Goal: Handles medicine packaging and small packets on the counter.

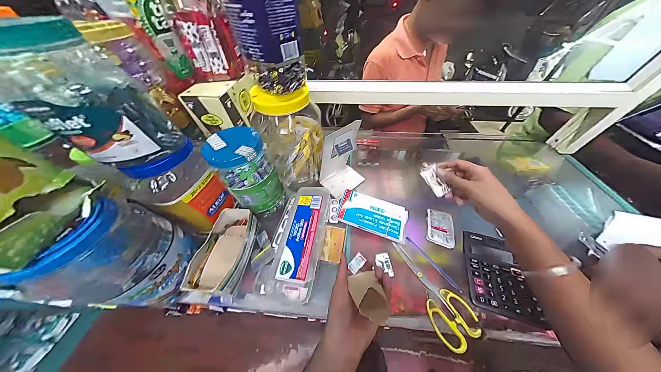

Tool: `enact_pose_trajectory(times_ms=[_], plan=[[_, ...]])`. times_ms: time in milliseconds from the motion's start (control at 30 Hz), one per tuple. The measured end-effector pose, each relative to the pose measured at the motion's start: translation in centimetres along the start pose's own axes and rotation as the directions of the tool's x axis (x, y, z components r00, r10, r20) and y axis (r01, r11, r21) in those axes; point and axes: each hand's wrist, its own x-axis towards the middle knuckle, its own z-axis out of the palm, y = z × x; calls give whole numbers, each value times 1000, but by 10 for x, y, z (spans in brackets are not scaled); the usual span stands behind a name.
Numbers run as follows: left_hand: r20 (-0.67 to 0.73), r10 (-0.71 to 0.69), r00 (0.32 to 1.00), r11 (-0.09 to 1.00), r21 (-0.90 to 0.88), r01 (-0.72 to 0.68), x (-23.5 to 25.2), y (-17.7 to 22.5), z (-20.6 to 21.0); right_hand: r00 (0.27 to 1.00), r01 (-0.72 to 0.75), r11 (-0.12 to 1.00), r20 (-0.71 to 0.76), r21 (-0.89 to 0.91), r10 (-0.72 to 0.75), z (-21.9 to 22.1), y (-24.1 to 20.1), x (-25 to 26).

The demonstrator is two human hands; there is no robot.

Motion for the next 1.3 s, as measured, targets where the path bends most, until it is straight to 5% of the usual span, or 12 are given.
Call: enact_pose_trajectory(times_ms=[100, 200, 333, 667, 1300], plan=[[-47, 40, 998, 999, 0, -40, -1, -4, 5, 937, 233, 971, 254, 53, -239, 16, -26, -81], [-89, 97, 991, 993, 73, -91, -4, -7, 8, 797, 579, 813, 252, -60, -549, 44, -34, -144], [-98, 124, 987, 988, 106, -113, -6, -12, 7, 641, 768, 567, 353, -299, -682, 60, -51, -191], [-134, 230, 964, 967, 145, -210, -12, -15, 3, 577, 809, 371, 494, -457, -650, 83, -56, -215], [-132, 236, 963, 965, 149, -216, -17, -15, 1, 553, 829, 468, 327, -306, -766, 80, -16, -222]])
